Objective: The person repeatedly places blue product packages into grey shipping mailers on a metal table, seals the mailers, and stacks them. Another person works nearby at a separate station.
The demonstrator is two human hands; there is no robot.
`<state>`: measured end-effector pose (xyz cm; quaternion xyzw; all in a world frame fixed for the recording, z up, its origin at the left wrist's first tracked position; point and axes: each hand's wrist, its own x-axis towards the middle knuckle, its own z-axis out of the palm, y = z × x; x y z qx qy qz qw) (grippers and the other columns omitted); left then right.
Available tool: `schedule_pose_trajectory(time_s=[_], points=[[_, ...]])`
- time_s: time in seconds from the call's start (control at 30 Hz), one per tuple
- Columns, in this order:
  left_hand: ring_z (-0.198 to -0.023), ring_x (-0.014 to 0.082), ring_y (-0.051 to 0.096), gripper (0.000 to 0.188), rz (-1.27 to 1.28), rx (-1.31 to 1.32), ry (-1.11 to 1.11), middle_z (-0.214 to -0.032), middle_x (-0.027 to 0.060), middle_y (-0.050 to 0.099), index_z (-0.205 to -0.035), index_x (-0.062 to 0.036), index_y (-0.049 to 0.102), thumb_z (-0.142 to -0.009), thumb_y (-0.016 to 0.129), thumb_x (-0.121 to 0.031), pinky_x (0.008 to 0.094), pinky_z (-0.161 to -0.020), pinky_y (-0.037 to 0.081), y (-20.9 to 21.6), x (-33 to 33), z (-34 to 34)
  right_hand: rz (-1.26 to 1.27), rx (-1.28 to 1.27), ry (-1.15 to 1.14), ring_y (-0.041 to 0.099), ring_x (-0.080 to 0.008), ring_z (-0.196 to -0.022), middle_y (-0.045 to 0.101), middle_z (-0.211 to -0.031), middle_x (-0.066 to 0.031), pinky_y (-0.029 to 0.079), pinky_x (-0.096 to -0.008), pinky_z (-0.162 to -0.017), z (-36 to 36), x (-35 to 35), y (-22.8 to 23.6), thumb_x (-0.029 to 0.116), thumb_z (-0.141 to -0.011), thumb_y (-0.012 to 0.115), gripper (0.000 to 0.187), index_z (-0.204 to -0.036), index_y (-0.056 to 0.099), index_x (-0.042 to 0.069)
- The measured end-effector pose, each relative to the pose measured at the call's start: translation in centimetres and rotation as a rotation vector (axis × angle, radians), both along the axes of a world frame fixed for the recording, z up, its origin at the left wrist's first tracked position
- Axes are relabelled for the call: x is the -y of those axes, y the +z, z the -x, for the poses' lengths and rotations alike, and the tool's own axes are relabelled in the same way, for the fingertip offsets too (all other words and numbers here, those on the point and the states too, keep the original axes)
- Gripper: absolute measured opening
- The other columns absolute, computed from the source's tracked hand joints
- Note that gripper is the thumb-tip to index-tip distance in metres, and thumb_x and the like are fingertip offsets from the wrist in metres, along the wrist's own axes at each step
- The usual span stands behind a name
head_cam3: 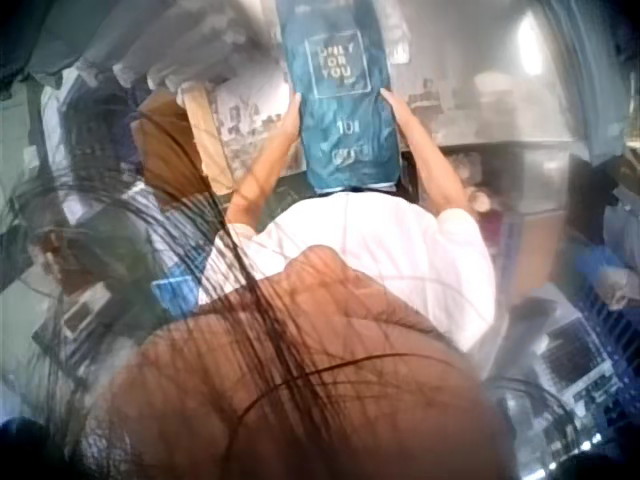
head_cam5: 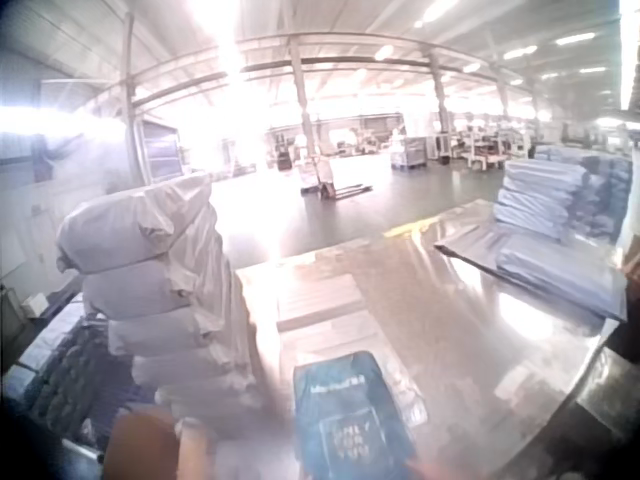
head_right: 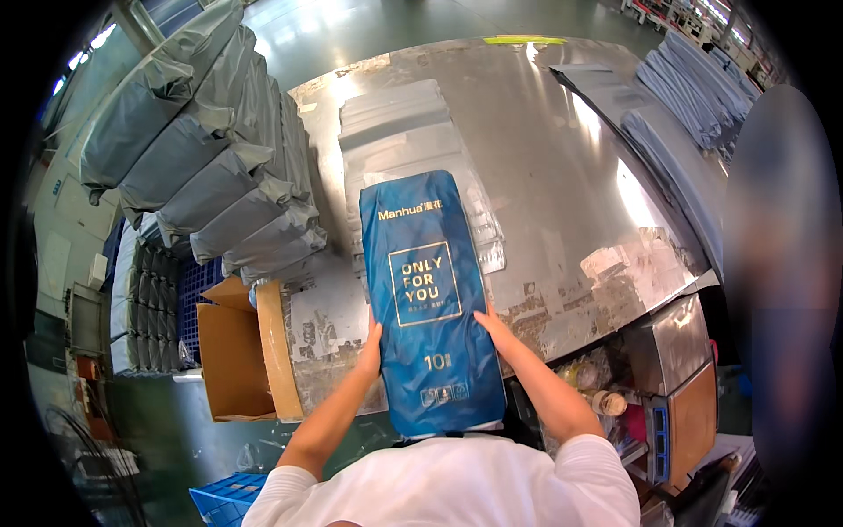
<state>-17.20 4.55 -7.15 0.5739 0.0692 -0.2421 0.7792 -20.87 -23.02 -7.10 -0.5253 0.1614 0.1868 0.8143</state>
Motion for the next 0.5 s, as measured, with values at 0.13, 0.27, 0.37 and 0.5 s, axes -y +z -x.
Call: schedule_pose_trajectory(time_s=[0.13,0.27,0.37,0.5], points=[[-0.11,0.0209,0.044,0.042,-0.256,0.068,0.098,-0.123,0.0119,0.046,-0.126,-0.0075,0.041,-0.093,0.037,-0.032,0.0339,-0.094,0.035,-1.4,-2.0,0.1,0.144,-0.122,0.037,0.054,-0.0209,-0.093,0.054,-0.108,-0.0103,0.044,-0.0305,-0.08,0.4,3.7,-2.7,0.027,-0.089,0.046,0.04,-0.123,0.043,0.004],[-0.103,0.0296,0.052,0.02,-0.815,0.833,0.145,-0.108,0.0184,0.055,-0.094,-0.0008,0.059,-0.074,0.056,-0.003,0.036,-0.086,0.041,-1.2,-4.2,-13.5,0.965,0.342,-0.003,0.055,-0.0207,-0.062,0.057,-0.073,-0.0134,0.043,-0.033,-0.059,-12.5,7.1,-2.3,0.019,-0.087,0.047,0.023,-0.079,0.059,0.001],[-0.101,0.0321,0.051,0.023,-1.19,1.15,0.044,-0.105,0.0164,0.055,-0.092,-0.0009,0.059,-0.069,0.055,0.001,0.0382,-0.088,0.042,0.0,-2.1,-23.0,1.32,0.824,-0.118,0.058,-0.0251,-0.08,0.06,-0.087,-0.0117,0.047,-0.0343,-0.068,-23.5,8.0,-2.2,0.007,-0.074,0.055,0.016,-0.088,0.061,0.003],[-0.092,0.0317,0.055,0.016,-1.385,1.052,-0.299,-0.095,0.0136,0.057,-0.086,-0.001,0.059,-0.071,0.052,-0.002,0.0378,-0.078,0.047,-3.8,-1.9,-27.8,1.838,0.73,0.445,0.06,-0.0308,-0.081,0.061,-0.09,-0.0133,0.048,-0.0409,-0.069,-29.0,6.9,-3.0,0.01,-0.071,0.055,0.012,-0.08,0.061,0.006]])
